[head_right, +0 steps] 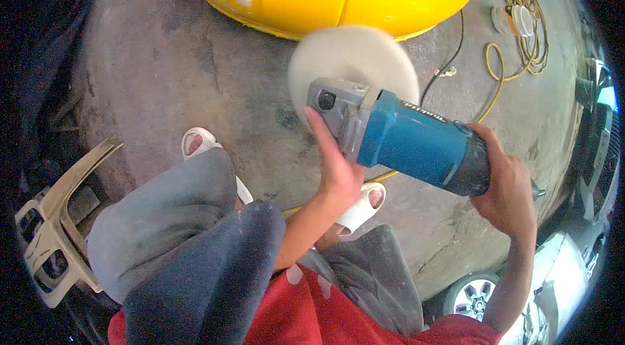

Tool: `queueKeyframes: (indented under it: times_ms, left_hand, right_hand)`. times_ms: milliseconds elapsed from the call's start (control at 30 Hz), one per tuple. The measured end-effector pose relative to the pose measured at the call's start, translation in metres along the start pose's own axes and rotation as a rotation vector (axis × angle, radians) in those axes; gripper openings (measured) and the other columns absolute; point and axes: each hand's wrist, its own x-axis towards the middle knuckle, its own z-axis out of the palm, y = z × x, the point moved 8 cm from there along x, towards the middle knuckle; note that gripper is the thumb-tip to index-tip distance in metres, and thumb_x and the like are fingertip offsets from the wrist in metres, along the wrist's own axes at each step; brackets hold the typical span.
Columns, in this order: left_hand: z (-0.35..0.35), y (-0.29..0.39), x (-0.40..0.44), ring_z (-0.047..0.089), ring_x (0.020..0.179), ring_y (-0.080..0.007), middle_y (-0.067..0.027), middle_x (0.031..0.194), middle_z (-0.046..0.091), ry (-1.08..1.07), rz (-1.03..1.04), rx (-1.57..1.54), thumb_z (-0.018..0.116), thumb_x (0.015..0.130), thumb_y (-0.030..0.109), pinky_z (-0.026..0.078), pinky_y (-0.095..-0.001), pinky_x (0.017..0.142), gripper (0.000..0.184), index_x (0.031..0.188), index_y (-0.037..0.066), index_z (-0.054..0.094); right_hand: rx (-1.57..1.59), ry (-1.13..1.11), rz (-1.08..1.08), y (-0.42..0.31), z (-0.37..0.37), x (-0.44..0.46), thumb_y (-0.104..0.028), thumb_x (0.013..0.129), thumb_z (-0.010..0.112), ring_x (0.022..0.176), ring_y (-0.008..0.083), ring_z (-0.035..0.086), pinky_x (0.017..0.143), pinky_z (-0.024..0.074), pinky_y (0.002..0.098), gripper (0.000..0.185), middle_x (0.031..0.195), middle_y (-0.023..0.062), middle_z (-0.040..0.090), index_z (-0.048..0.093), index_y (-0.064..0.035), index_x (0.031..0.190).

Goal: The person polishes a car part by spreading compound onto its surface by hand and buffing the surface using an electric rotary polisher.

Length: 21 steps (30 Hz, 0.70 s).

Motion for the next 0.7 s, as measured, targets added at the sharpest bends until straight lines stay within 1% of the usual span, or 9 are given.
queueKeyframes:
  times_ms: [67,167,200,267,333,467,567,633,700]
  left_hand:
    - [-0.010,-0.005,0.003,0.038,0.137,-0.0225,-0.0067,0.154,0.031,-0.007,-0.054,-0.032,0.035,0.091,0.075,0.031,-0.0368,0.114,0.091,0.155,0.012,0.017]
    - [-0.004,0.015,0.004,0.039,0.137,-0.0220,-0.0070,0.153,0.033,0.020,-0.017,-0.073,0.036,0.092,0.073,0.031,-0.0370,0.114,0.089,0.154,0.012,0.017]
    - [0.001,0.031,0.002,0.038,0.137,-0.0219,-0.0073,0.152,0.033,-0.012,0.107,0.006,0.036,0.093,0.072,0.031,-0.0371,0.114,0.088,0.154,0.012,0.017]
    - [0.010,0.057,0.000,0.037,0.137,-0.0218,-0.0076,0.152,0.033,-0.043,0.231,0.081,0.035,0.094,0.072,0.030,-0.0372,0.114,0.087,0.154,0.012,0.018]
    - [0.025,0.070,0.013,0.033,0.140,-0.0224,-0.0086,0.154,0.029,-0.110,0.089,-0.054,0.036,0.095,0.069,0.028,-0.0373,0.115,0.085,0.155,0.012,0.015]
    - [0.039,0.085,0.018,0.033,0.140,-0.0222,-0.0090,0.154,0.029,-0.176,0.068,-0.089,0.036,0.096,0.067,0.029,-0.0372,0.115,0.084,0.155,0.012,0.015]
    - [0.032,0.086,0.006,0.041,0.134,-0.0200,-0.0069,0.149,0.038,-0.072,0.239,0.053,0.036,0.096,0.068,0.033,-0.0358,0.112,0.080,0.152,0.012,0.024]
    - [0.011,0.061,0.004,0.045,0.130,-0.0191,-0.0057,0.145,0.043,0.178,-0.007,-0.144,0.035,0.095,0.069,0.035,-0.0352,0.110,0.079,0.150,0.013,0.028]
    - [-0.009,0.050,0.007,0.045,0.131,-0.0193,-0.0059,0.146,0.042,0.109,0.011,-0.134,0.035,0.095,0.069,0.035,-0.0352,0.110,0.080,0.150,0.013,0.028]
  right_hand:
    - [0.000,0.017,0.003,0.000,0.006,-0.002,0.003,0.061,0.072,0.096,0.0426,0.066,0.087,0.0490,0.0464,0.080,0.097,0.0182,0.067,0.045,-0.0134,0.134]
    - [-0.072,0.027,0.035,-0.022,-0.004,-0.002,0.004,0.060,0.071,0.098,0.0430,0.065,0.088,0.0487,0.0466,0.081,0.100,0.0192,0.067,0.045,-0.0136,0.135]
    - [-0.075,0.026,0.032,-0.030,-0.009,-0.001,0.004,0.060,0.071,0.098,0.0430,0.065,0.088,0.0487,0.0466,0.081,0.100,0.0192,0.067,0.045,-0.0136,0.135]
    - [-0.068,0.080,-0.014,-0.046,-0.022,0.000,0.005,0.059,0.071,0.103,0.0433,0.063,0.092,0.0475,0.0464,0.084,0.105,0.0208,0.066,0.044,-0.0120,0.136]
    - [-0.024,0.088,-0.045,-0.054,-0.032,0.006,0.005,0.058,0.071,0.105,0.0434,0.062,0.093,0.0468,0.0463,0.085,0.107,0.0214,0.065,0.044,-0.0110,0.136]
    - [-0.025,0.137,-0.109,-0.073,-0.047,0.007,0.007,0.057,0.070,0.108,0.0435,0.061,0.095,0.0462,0.0452,0.086,0.109,0.0227,0.065,0.043,-0.0086,0.137]
    - [-0.080,0.102,-0.065,-0.078,-0.047,0.003,0.007,0.057,0.070,0.106,0.0438,0.062,0.092,0.0478,0.0459,0.084,0.106,0.0232,0.065,0.044,-0.0097,0.136]
    - [-0.138,0.059,-0.032,-0.080,-0.043,0.002,0.006,0.058,0.070,0.103,0.0439,0.063,0.090,0.0489,0.0461,0.083,0.104,0.0232,0.066,0.044,-0.0105,0.135]
    - [-0.147,-0.017,0.008,-0.080,-0.035,0.002,0.006,0.059,0.070,0.097,0.0434,0.065,0.086,0.0504,0.0464,0.081,0.100,0.0224,0.067,0.044,-0.0119,0.134]
